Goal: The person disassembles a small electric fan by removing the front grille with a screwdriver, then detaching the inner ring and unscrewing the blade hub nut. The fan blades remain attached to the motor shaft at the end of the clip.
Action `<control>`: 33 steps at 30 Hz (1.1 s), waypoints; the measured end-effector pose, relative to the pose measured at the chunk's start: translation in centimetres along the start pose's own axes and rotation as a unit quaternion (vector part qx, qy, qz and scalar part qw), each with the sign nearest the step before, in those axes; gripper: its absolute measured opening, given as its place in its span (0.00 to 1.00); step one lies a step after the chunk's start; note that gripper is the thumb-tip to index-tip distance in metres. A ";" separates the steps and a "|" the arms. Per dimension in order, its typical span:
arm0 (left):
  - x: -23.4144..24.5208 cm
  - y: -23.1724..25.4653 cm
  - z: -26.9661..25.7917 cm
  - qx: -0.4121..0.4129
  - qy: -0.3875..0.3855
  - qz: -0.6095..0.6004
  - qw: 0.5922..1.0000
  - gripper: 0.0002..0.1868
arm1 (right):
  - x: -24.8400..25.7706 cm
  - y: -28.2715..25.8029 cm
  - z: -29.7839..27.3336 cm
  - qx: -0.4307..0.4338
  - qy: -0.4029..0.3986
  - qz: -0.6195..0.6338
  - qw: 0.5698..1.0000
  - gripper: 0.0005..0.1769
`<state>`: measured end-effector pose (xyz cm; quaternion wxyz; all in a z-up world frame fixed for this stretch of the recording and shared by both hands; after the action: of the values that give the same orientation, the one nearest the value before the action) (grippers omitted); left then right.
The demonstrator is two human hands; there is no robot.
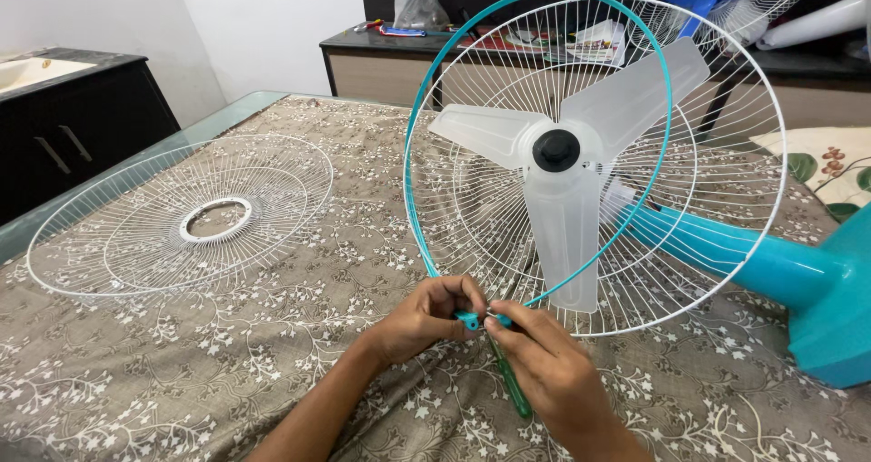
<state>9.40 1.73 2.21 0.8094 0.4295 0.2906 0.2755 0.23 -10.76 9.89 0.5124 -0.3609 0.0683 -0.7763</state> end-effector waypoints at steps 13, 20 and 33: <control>-0.1 -0.3 -0.2 0.009 -0.016 -0.003 1.000 0.19 | 0.2 -0.7 0.1 0.024 -0.009 -0.046 0.999 0.20; -0.7 -0.2 -0.2 0.018 -0.022 0.018 0.999 0.16 | 0.1 -1.0 -0.1 0.044 -0.017 -0.073 0.996 0.20; -3.8 5.3 1.1 -0.090 0.038 0.488 0.867 0.13 | 0.8 4.5 0.5 -0.167 0.025 0.000 0.986 0.13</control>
<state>6.56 1.06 8.16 0.5950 0.4310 0.0483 0.6766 3.75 -13.39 8.47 0.4432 -0.4221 0.2097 -0.7625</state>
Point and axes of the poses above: each hand's wrist, its own z-axis towards the middle knuckle, its own x-axis out of the back of the hand, y = z × x, the point moved 10 cm from there along z, towards the middle knuckle, and after that the axes turned 12 degrees about -x, right-handed, at the moved point
